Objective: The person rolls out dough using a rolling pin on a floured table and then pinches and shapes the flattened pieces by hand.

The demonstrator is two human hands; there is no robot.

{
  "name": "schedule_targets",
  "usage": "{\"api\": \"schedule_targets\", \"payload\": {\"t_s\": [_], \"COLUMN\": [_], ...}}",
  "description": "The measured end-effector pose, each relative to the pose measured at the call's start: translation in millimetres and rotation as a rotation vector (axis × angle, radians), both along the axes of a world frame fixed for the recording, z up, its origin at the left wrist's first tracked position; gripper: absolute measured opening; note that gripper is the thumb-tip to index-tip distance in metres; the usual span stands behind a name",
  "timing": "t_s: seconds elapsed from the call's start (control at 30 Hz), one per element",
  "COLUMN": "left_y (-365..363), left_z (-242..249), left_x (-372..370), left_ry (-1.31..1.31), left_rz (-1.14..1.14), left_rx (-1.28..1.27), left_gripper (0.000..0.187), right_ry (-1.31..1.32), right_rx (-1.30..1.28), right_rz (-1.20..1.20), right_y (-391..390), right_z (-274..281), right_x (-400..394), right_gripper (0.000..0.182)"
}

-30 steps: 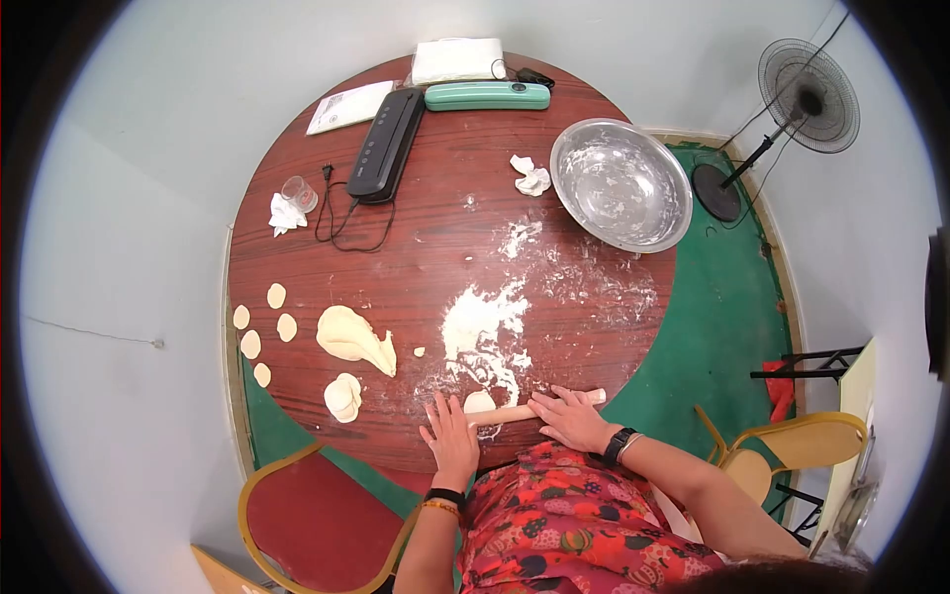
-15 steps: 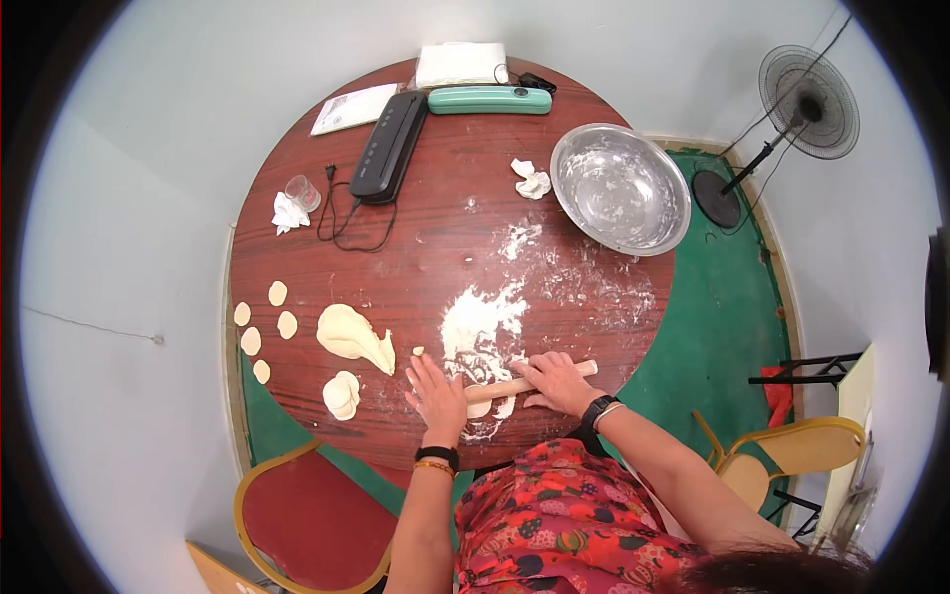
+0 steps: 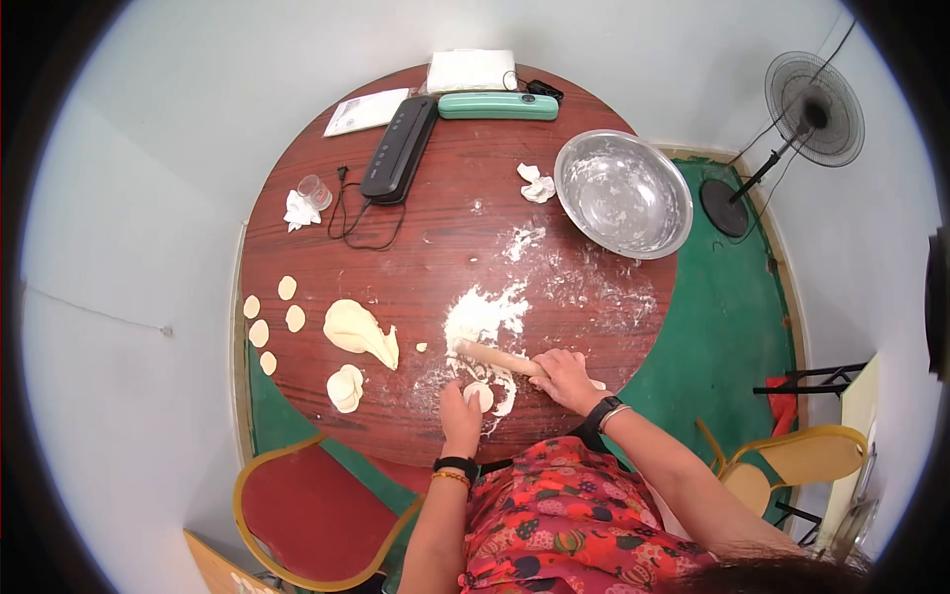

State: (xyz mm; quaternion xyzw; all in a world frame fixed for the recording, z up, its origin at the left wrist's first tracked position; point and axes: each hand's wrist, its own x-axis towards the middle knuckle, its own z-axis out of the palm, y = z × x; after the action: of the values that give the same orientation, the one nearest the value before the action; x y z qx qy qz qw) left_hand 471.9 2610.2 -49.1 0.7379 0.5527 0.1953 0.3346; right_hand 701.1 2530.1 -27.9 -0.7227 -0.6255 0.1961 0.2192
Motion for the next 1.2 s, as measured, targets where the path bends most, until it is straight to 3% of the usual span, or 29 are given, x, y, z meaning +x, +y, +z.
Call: {"api": "schedule_targets", "payload": {"t_s": [0.13, 0.4, 0.5, 0.6, 0.7, 0.8, 0.9, 1.2], "left_y": [4.0, -9.9, -22.2, -27.7, -17.9, -11.6, -9.3, 29.1], "left_z": [-3.3, -0.8, 8.4, 11.1, 15.5, 22.5, 18.2, 21.9], "left_x": [4.2, -11.5, -18.9, -17.2, -17.1, -11.5, -9.4, 14.0], "left_ry": [0.122, 0.071, 0.112, 0.063, 0.086, 0.227, 0.421, 0.479], "left_rz": [-0.028, 0.067, 0.129, 0.328, 0.168, -0.098, -0.209, -0.3], "left_rx": [-0.021, -0.248, -0.197, 0.024, 0.156, 0.033, -0.021, 0.105], "left_gripper": [0.017, 0.02, 0.021, 0.024, 0.036, 0.049, 0.057, 0.062], "right_ry": [0.004, -0.061, -0.07, -0.079, -0.099, -0.129, -0.155, -0.289], "right_rx": [-0.044, -0.066, -0.027, 0.039, 0.004, -0.007, 0.016, 0.031], "right_rz": [-0.005, 0.071, 0.147, 0.219, 0.28, 0.292, 0.258, 0.117], "right_y": [-7.6, -28.9, -35.7, -39.3, -40.2, -41.8, -42.4, -33.4], "right_z": [4.5, 3.8, 1.5, -4.7, -1.0, -0.6, -2.4, 9.3], "right_x": [5.5, 5.4, 1.3, -5.1, -10.2, -13.8, -13.6, -20.4], "right_gripper": [0.034, 0.031, 0.03, 0.03, 0.031, 0.035, 0.041, 0.047]}}
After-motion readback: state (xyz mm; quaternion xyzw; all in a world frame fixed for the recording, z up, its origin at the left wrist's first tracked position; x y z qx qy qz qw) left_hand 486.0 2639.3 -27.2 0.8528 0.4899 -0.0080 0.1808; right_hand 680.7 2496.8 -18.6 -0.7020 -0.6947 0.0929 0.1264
